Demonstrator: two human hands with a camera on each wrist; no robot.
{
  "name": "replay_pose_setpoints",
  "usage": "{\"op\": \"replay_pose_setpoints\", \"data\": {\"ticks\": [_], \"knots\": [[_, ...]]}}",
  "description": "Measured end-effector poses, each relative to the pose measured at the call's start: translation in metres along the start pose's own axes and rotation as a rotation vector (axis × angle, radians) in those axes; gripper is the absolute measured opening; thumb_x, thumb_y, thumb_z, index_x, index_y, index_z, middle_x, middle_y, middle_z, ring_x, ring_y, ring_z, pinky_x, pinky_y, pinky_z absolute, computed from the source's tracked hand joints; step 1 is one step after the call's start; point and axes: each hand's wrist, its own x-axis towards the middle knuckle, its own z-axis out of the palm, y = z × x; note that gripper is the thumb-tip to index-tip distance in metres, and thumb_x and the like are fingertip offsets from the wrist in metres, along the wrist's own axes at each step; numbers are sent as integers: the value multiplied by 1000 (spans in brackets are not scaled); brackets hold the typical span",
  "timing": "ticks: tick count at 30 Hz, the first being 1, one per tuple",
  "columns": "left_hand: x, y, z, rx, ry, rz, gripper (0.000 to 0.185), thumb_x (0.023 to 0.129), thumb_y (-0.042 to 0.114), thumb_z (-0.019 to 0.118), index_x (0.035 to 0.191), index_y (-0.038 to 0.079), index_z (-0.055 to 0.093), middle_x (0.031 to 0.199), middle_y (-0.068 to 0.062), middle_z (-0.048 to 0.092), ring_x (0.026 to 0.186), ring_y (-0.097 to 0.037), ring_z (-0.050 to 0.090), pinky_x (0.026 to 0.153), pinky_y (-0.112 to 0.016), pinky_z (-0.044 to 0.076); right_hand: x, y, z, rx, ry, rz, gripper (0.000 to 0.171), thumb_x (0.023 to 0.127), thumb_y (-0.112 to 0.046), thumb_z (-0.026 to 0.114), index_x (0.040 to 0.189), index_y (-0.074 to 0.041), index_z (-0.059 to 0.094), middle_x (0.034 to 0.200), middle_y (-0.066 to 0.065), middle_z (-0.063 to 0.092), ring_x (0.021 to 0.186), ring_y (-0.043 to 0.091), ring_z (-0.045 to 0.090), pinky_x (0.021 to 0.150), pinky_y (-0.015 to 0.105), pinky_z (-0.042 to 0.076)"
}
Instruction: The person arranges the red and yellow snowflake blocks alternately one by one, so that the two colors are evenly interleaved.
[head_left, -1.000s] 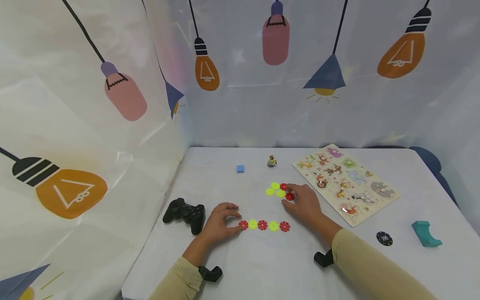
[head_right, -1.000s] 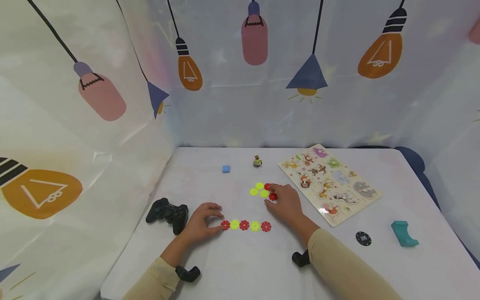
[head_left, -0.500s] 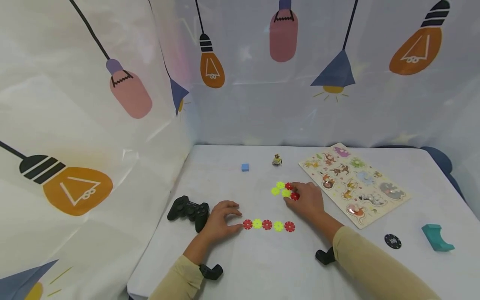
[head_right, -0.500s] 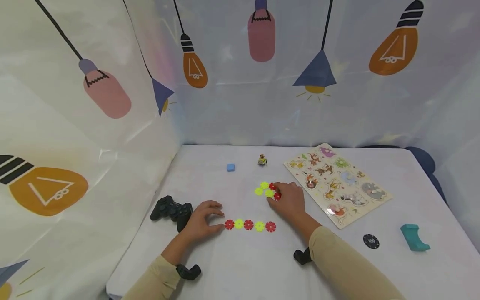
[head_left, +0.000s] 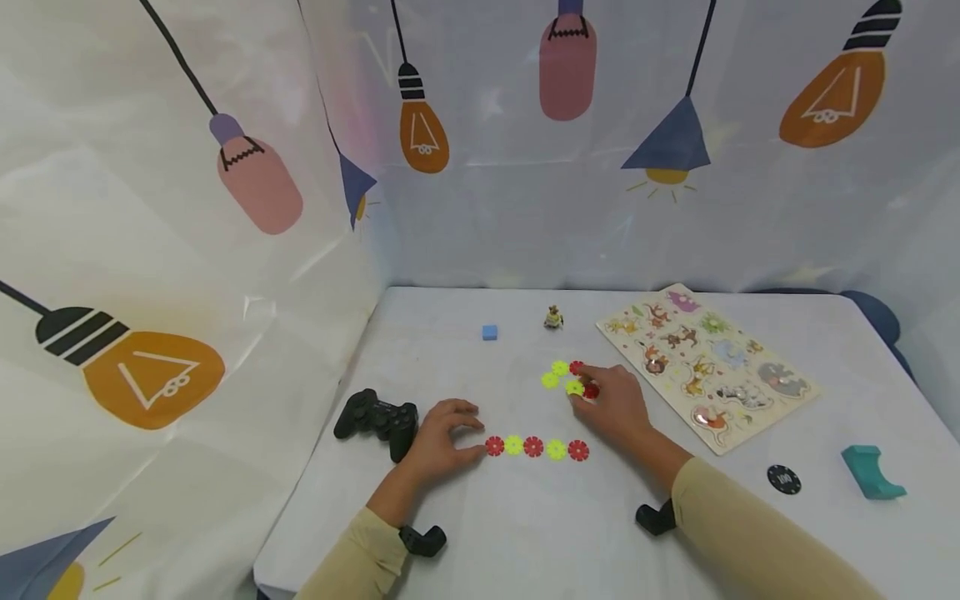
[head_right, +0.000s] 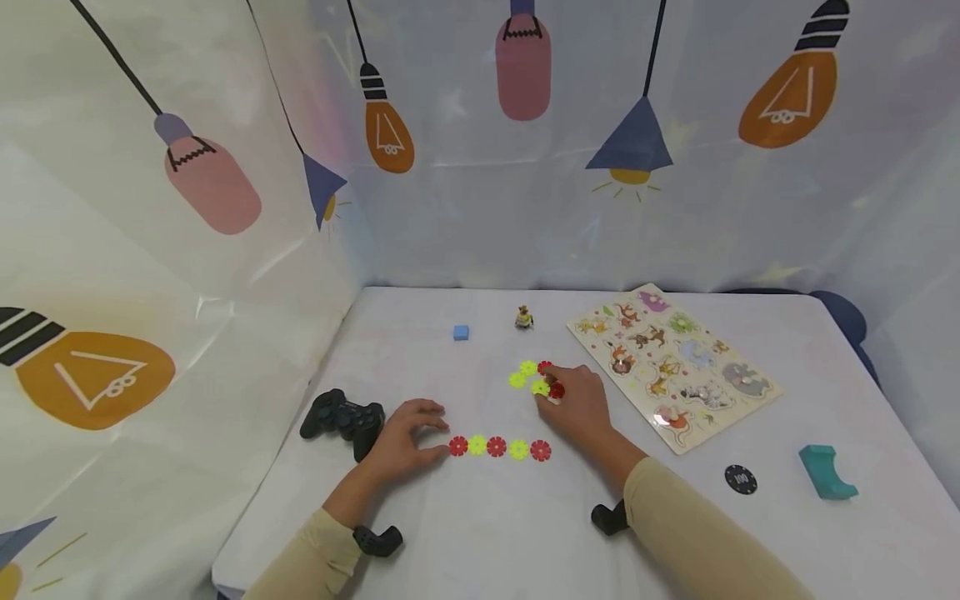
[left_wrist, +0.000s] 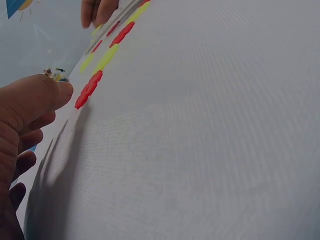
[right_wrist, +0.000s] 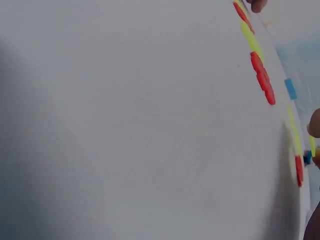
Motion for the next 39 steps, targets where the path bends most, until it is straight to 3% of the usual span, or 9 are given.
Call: {"op": "replay_pose_setpoints", "data": {"ticks": [6, 10, 15, 19, 28, 33, 39], "knots": [[6, 2, 0, -15, 5, 22, 28, 77, 30, 85, 101, 20, 74, 125, 4, 59, 124, -18, 47, 105, -50, 37, -43, 21, -31, 46, -26, -77, 48, 78, -30, 81, 122, -16, 68, 102, -7, 67, 93, 15, 52, 78, 40, 47], [8, 3, 2, -15, 4, 19, 28, 76, 31, 85, 101, 20, 75, 124, 4, 59, 124, -18, 47, 105, -48, 37, -65, 31, -36, 55, -32, -158, 48, 77, -27, 83, 123, -17, 68, 102, -12, 66, 94, 10, 53, 78, 37, 49], [8, 2, 4, -13, 6, 14, 28, 76, 29, 86, 100, 21, 75, 123, 5, 60, 123, -16, 47, 105, -46, 37, -73, 31, -31, 107, -19, -279, 46, 77, -23, 84, 120, -15, 69, 102, -13, 68, 93, 8, 57, 78, 35, 48], [8, 3, 6, -24, -3, 22, 28, 76, 29, 86, 100, 19, 75, 124, 2, 60, 123, -17, 47, 106, -46, 37, -75, 28, -27, 128, -23, -306, 43, 75, -23, 85, 115, -18, 72, 103, -15, 68, 93, 5, 57, 79, 33, 47], [8, 3, 6, -26, -1, 46, 29, 76, 31, 86, 100, 19, 75, 123, 2, 60, 122, -17, 48, 105, -47, 38, -78, 24, -31, 147, -72, -219, 43, 79, -30, 83, 120, -21, 69, 109, -16, 64, 95, 5, 54, 80, 32, 50], [8, 3, 3, -31, 19, 52, 29, 75, 28, 87, 99, 18, 75, 122, 3, 61, 121, -18, 49, 104, -47, 39, -50, 25, -33, 167, -60, -72, 46, 83, -31, 80, 125, -18, 65, 112, -7, 64, 94, 13, 53, 80, 37, 50], [6, 1, 4, -32, 5, 21, 28, 76, 29, 86, 100, 20, 75, 123, 4, 60, 122, -17, 48, 105, -46, 39, -14, 23, -26, 110, -143, 52, 58, 83, -37, 79, 133, -17, 59, 116, 1, 63, 94, 21, 53, 81, 41, 48]]}}
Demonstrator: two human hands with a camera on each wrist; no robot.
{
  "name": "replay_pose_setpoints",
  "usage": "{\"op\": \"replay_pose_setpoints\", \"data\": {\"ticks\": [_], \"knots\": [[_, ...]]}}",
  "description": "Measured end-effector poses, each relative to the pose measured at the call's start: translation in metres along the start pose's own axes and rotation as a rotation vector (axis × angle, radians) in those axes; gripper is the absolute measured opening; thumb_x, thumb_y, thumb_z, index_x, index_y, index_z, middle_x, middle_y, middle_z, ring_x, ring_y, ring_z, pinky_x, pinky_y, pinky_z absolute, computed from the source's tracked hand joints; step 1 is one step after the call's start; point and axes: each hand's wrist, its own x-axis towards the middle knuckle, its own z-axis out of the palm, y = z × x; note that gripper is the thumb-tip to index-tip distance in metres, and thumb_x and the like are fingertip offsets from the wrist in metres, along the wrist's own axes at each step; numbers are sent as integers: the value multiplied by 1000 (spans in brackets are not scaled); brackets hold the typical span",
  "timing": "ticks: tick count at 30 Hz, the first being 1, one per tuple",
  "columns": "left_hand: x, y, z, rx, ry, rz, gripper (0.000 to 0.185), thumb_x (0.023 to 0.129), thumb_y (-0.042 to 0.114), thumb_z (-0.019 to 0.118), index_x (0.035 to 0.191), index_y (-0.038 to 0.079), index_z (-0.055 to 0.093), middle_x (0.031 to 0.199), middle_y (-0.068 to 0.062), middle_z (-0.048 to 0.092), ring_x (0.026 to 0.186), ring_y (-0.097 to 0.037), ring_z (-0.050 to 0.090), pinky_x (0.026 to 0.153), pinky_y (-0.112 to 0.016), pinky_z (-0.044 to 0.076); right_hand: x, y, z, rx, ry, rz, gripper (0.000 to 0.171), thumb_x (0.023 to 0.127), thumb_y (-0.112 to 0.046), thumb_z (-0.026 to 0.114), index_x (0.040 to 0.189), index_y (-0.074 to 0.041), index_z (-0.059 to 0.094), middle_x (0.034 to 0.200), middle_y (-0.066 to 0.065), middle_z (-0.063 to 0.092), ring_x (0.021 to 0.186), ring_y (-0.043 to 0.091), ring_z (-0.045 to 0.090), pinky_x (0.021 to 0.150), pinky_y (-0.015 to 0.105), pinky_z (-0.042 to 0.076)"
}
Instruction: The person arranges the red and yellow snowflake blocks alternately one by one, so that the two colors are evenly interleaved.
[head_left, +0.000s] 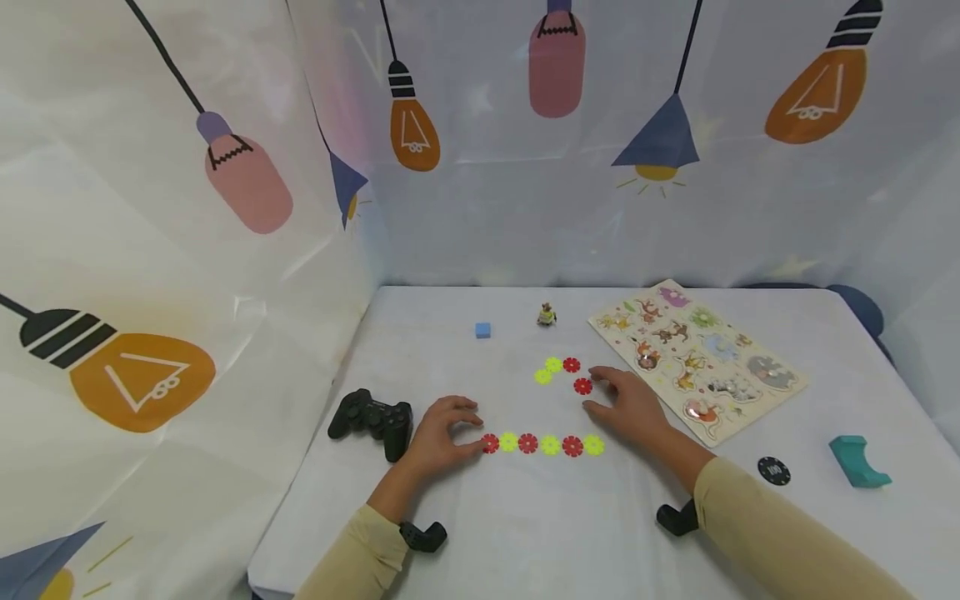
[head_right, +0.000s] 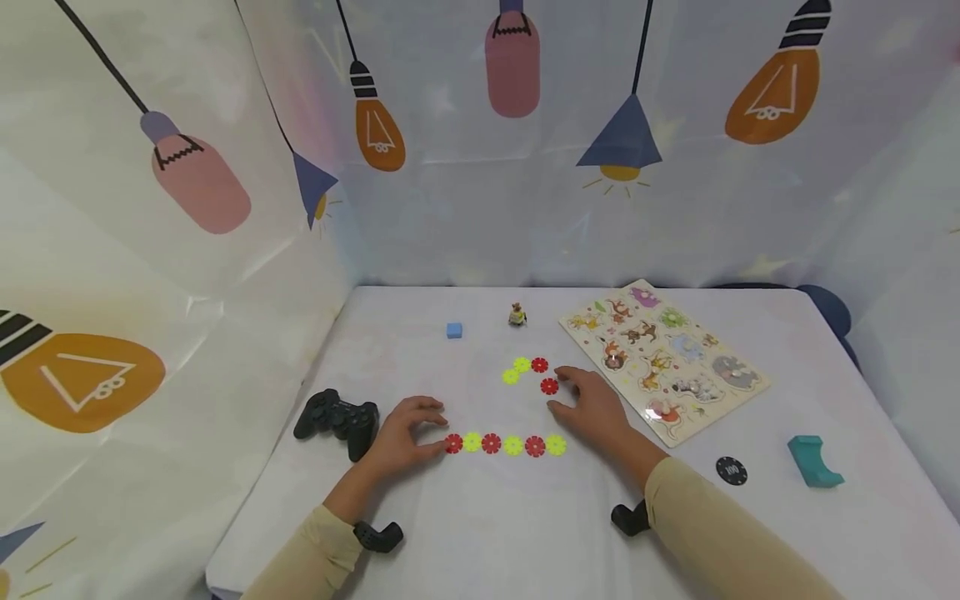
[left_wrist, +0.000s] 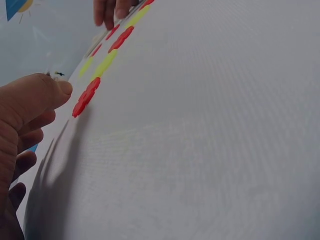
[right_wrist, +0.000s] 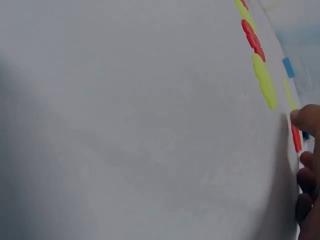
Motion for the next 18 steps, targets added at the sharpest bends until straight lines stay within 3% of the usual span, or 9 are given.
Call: {"op": "replay_pose_setpoints", "data": {"ticks": [4, 11, 18], "knots": [[-2, -3, 1, 6, 4, -1, 28, 75, 29, 86, 100, 20, 75, 122, 4, 60, 122, -16, 48, 104, -46, 39, 12, -1, 6, -64, -15, 10, 57, 83, -38, 78, 132, -16, 60, 105, 1, 63, 87, 20, 51, 74, 36, 46], [-2, -5, 3, 29, 13, 1, 27, 76, 29, 86, 99, 23, 75, 122, 9, 59, 122, -15, 48, 104, -47, 40, 10, 1, 8, -41, 30, 1, 51, 85, -33, 77, 129, -14, 62, 99, -1, 62, 84, 19, 50, 72, 35, 45], [-2, -6, 0, 27, 12, -5, 27, 77, 31, 85, 101, 23, 74, 124, 7, 59, 123, -16, 47, 104, -48, 39, -23, 13, -10, -16, 41, -72, 49, 83, -31, 79, 127, -14, 65, 103, -2, 64, 89, 17, 54, 76, 39, 49]]}}
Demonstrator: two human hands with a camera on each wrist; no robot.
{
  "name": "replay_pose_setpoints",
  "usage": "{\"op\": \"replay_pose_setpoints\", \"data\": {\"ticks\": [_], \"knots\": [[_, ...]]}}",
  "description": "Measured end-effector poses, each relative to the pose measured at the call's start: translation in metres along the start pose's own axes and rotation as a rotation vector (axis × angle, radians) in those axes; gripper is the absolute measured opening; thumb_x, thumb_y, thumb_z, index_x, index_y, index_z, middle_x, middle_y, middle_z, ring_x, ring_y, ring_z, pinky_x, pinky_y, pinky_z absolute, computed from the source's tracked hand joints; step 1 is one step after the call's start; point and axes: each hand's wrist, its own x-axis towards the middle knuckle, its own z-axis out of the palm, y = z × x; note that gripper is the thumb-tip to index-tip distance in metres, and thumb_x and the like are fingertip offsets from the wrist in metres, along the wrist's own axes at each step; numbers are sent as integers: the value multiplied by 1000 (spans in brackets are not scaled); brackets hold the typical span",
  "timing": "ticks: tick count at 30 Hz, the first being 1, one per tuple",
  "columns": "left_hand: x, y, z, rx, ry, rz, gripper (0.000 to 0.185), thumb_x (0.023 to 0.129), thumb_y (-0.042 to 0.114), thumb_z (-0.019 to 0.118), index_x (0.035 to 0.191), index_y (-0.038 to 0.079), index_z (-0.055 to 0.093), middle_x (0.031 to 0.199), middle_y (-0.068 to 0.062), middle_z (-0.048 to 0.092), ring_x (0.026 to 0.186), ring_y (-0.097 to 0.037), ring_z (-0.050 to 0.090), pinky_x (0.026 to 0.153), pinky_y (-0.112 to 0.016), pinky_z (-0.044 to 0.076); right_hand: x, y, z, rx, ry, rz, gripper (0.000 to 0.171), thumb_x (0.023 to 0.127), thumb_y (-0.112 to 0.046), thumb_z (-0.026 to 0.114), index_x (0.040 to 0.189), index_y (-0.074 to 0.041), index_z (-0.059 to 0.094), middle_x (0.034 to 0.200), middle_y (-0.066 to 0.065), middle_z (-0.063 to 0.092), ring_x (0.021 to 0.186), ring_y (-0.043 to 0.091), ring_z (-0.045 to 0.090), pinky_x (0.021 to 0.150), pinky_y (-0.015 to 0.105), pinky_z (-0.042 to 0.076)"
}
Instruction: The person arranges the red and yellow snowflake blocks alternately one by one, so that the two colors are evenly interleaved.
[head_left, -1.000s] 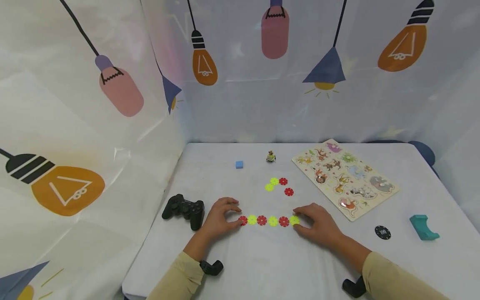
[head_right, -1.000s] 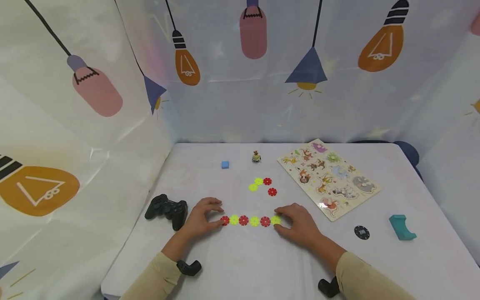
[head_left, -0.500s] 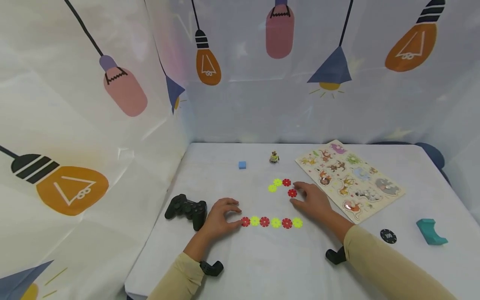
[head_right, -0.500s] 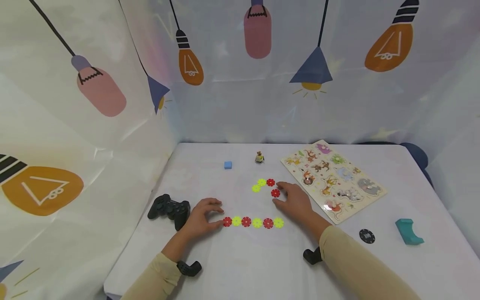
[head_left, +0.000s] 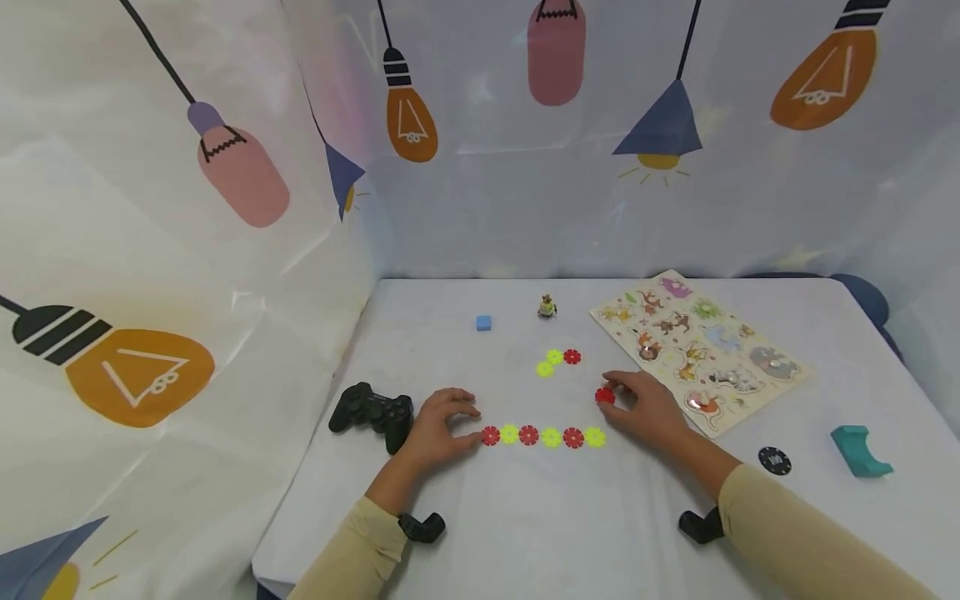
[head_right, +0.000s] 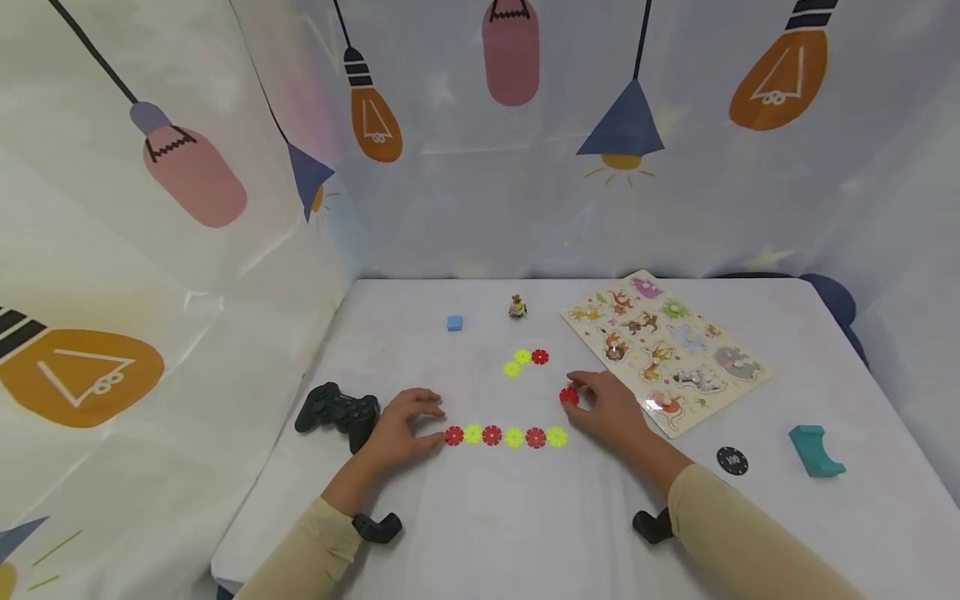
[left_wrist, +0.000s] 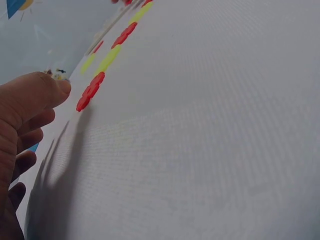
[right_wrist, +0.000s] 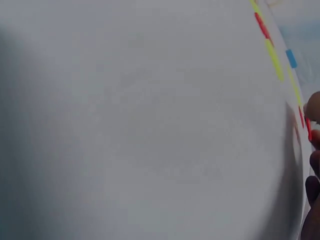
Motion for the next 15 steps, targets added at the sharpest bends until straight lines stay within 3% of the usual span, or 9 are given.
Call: {"op": "replay_pose_setpoints", "data": {"ticks": [7, 15], "knots": [[-2, 0, 2, 14, 12, -3, 26, 76, 29, 86, 99, 23, 75, 122, 6, 60, 122, -17, 49, 103, -48, 42, -44, 8, -15, -25, -63, -75, 48, 81, -28, 82, 125, -18, 67, 110, -8, 65, 95, 11, 56, 80, 37, 53], [8, 6, 9, -14, 4, 39, 26, 77, 30, 85, 100, 23, 75, 124, 5, 60, 122, -18, 48, 102, -49, 41, -51, 9, -11, -20, -29, -177, 42, 80, -26, 82, 120, -21, 70, 108, -16, 65, 94, 4, 56, 78, 30, 53]]}}
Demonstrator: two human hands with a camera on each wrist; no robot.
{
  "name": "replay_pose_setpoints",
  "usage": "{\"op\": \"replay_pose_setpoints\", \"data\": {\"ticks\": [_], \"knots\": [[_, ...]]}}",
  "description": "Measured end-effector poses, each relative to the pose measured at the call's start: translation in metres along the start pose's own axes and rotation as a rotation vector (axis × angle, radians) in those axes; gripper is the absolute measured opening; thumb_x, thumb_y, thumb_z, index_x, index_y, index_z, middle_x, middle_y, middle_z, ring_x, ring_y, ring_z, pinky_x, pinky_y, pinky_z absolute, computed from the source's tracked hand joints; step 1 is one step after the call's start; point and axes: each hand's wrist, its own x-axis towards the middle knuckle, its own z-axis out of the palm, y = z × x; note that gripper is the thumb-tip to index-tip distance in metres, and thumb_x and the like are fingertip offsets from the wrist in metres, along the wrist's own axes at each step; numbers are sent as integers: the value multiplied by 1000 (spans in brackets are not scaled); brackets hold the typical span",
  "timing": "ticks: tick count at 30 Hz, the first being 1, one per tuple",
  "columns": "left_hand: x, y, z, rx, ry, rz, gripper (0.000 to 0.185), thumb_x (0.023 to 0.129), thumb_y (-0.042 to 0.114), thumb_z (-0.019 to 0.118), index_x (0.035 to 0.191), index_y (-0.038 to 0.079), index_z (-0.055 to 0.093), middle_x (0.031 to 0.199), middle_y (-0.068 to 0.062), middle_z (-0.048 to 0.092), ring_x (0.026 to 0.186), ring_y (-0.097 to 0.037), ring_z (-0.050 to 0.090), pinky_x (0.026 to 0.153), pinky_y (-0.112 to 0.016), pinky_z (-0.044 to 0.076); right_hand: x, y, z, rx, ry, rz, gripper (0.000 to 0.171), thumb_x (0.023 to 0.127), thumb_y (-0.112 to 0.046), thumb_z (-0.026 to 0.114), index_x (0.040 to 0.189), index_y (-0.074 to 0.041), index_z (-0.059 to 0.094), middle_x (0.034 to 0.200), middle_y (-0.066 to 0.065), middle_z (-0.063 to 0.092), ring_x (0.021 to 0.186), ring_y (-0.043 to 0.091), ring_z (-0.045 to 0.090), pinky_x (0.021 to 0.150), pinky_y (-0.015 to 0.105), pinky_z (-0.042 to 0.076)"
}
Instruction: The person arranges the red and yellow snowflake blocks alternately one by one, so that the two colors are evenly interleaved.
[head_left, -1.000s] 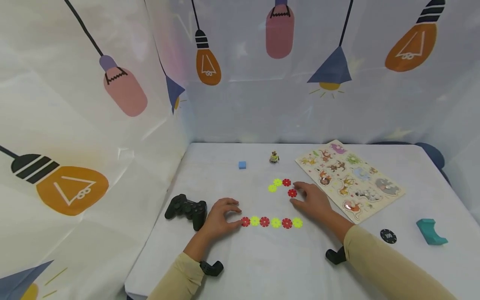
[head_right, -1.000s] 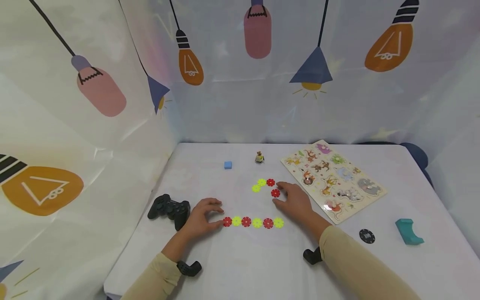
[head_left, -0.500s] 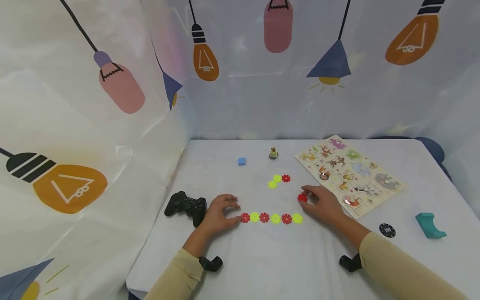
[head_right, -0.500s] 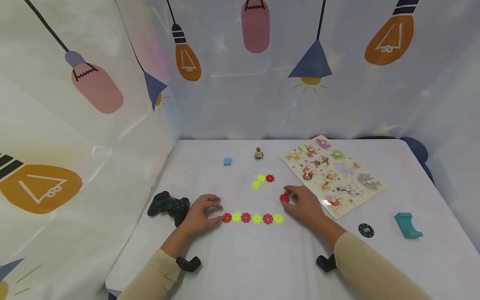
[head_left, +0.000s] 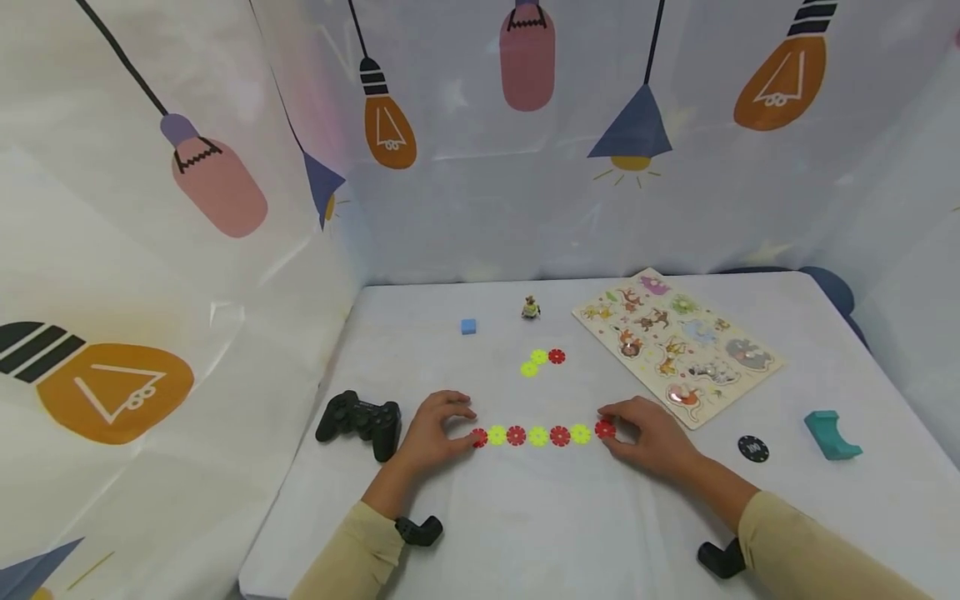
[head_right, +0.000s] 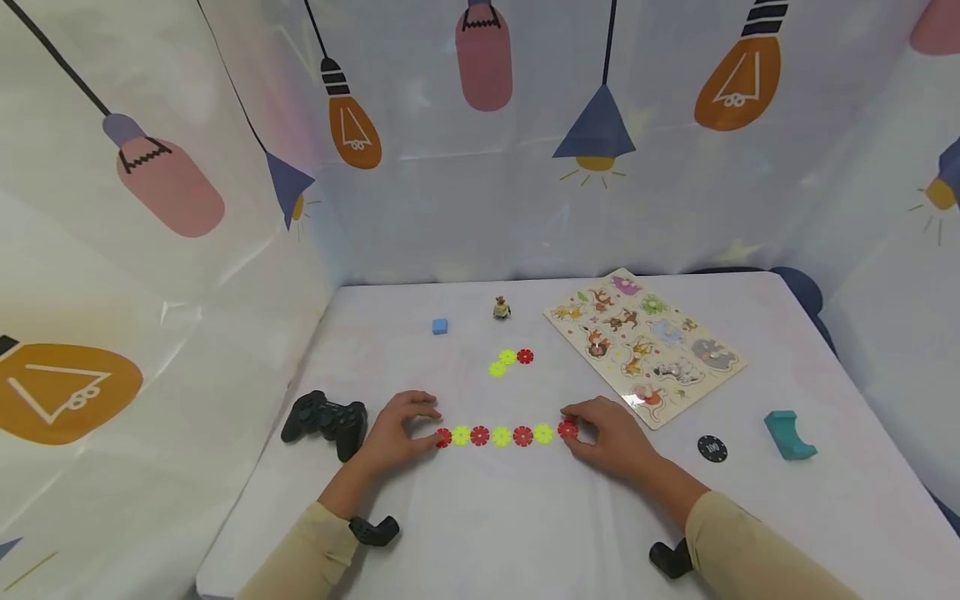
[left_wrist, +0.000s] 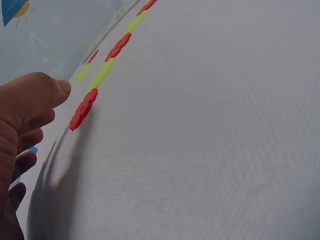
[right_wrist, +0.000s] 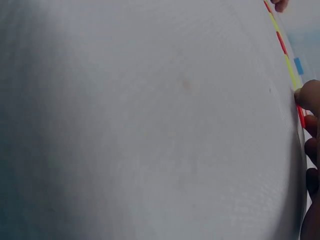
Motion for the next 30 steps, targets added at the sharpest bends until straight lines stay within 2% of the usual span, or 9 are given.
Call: {"op": "replay_pose_setpoints", "data": {"ticks": [8, 13, 17, 21, 26, 30], "knots": [[-1, -6, -1, 11, 0, -24, 26, 76, 31, 86, 99, 24, 74, 123, 8, 60, 122, -15, 48, 103, -47, 41, 7, 2, 6, 9, -16, -51, 44, 78, -27, 83, 120, -21, 69, 109, -18, 65, 93, 2, 55, 79, 29, 52], [-3, -9, -3, -1, -8, -40, 26, 77, 33, 85, 100, 26, 74, 123, 8, 59, 123, -16, 48, 104, -48, 40, 18, -2, 4, 60, -9, -28, 45, 80, -28, 82, 122, -19, 68, 110, -14, 65, 94, 5, 55, 78, 31, 53], [-5, -10, -4, -7, -9, -53, 27, 77, 32, 85, 100, 26, 74, 123, 9, 59, 123, -16, 48, 104, -48, 40, 43, -5, 3, 91, 11, 4, 44, 83, -26, 81, 124, -15, 67, 111, -7, 66, 96, 11, 57, 79, 37, 53], [-6, -10, -3, -30, -13, -53, 27, 76, 32, 86, 100, 25, 74, 123, 9, 59, 122, -14, 48, 104, -47, 40, 74, -5, 5, 82, -5, 58, 46, 85, -25, 79, 127, -13, 64, 113, -2, 66, 98, 17, 58, 82, 41, 52], [-5, -11, 0, -25, -16, -3, 29, 74, 36, 87, 98, 26, 75, 122, 9, 60, 123, -16, 48, 103, -50, 39, 103, -2, 12, 66, -33, 147, 46, 88, -27, 75, 130, -13, 62, 116, 2, 65, 102, 21, 57, 85, 44, 51], [-3, -11, 1, 11, -15, 30, 28, 73, 38, 87, 96, 28, 75, 123, 7, 61, 124, -16, 48, 104, -51, 37, 117, -1, 14, 62, -28, 170, 45, 88, -25, 74, 130, -11, 62, 115, 4, 66, 102, 23, 58, 85, 45, 50]]}}
